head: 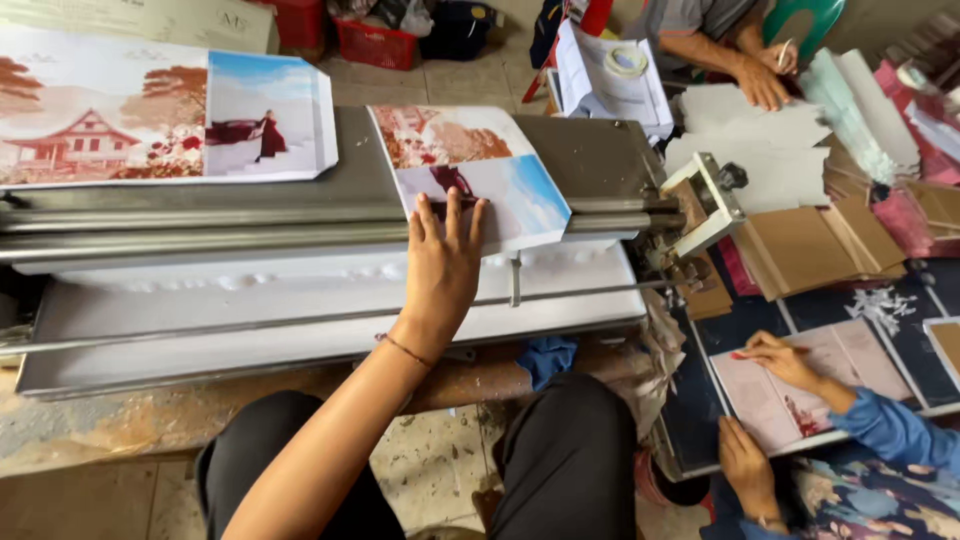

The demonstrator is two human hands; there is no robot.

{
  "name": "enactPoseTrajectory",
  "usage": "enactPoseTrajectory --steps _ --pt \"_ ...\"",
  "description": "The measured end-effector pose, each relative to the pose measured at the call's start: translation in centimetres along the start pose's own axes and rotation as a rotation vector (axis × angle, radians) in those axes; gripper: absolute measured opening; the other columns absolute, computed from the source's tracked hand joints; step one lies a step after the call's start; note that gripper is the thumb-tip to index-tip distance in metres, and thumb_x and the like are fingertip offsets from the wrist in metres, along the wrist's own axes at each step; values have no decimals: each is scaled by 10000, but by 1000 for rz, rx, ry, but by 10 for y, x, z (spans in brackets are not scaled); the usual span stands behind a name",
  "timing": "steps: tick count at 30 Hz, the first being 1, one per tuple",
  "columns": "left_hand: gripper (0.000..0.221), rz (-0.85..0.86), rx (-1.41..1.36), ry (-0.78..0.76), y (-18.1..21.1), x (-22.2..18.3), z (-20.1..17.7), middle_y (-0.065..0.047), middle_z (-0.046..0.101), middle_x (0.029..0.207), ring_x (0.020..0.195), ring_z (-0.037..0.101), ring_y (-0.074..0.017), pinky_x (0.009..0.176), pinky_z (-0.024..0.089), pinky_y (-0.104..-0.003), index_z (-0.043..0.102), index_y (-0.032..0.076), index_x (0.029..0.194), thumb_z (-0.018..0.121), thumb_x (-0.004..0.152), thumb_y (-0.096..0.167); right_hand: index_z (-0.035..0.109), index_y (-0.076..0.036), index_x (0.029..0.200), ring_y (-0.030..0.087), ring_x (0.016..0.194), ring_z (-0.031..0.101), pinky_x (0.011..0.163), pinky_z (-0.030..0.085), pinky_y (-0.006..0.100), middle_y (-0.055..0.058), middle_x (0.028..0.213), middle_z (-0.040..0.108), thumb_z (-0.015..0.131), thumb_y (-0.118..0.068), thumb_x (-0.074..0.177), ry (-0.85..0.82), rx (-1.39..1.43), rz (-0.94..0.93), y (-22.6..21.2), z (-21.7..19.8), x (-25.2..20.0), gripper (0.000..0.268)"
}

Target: The person feeds printed sheets through a motorized glue-roller machine and aligns paper cards while working alongside others.

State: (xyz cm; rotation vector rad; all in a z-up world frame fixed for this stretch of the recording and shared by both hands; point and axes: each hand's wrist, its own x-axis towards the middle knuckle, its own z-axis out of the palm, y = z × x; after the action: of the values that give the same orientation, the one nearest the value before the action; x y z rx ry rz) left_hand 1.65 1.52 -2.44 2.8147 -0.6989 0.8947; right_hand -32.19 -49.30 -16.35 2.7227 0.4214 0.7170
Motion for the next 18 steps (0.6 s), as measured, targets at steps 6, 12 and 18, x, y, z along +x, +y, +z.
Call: enactPoseTrajectory --steps 6,12,18 --pt "630 27 -23 16 -4 -5 -1 -305 490 1627 1394 474 -669 1158 433 -696 476 125 1660 481 1031 90 733 94 1208 381 1255 751 1061 624 444 224 1385 761 596 5 1094 118 -204 -40 -47 14 7 199" --pt "617 19 -4 21 -7 -4 -3 -294 489 1632 1401 474 -654 1162 432 -683 471 137 1662 496 1046 129 753 -54 1230 211 1113 773 1020 565 315 112 1182 817 588 -140 1075 185 1018 1075 -215 -100 220 242" --pt "587 7 4 83 -4 -3 -2 -288 519 1605 1379 506 -640 1139 457 -668 524 137 1628 484 1043 122 764 -87 1204 285 1047 782 955 577 368 109 1171 791 560 -269 1111 -338 1262 268 -332 -98 285 288"
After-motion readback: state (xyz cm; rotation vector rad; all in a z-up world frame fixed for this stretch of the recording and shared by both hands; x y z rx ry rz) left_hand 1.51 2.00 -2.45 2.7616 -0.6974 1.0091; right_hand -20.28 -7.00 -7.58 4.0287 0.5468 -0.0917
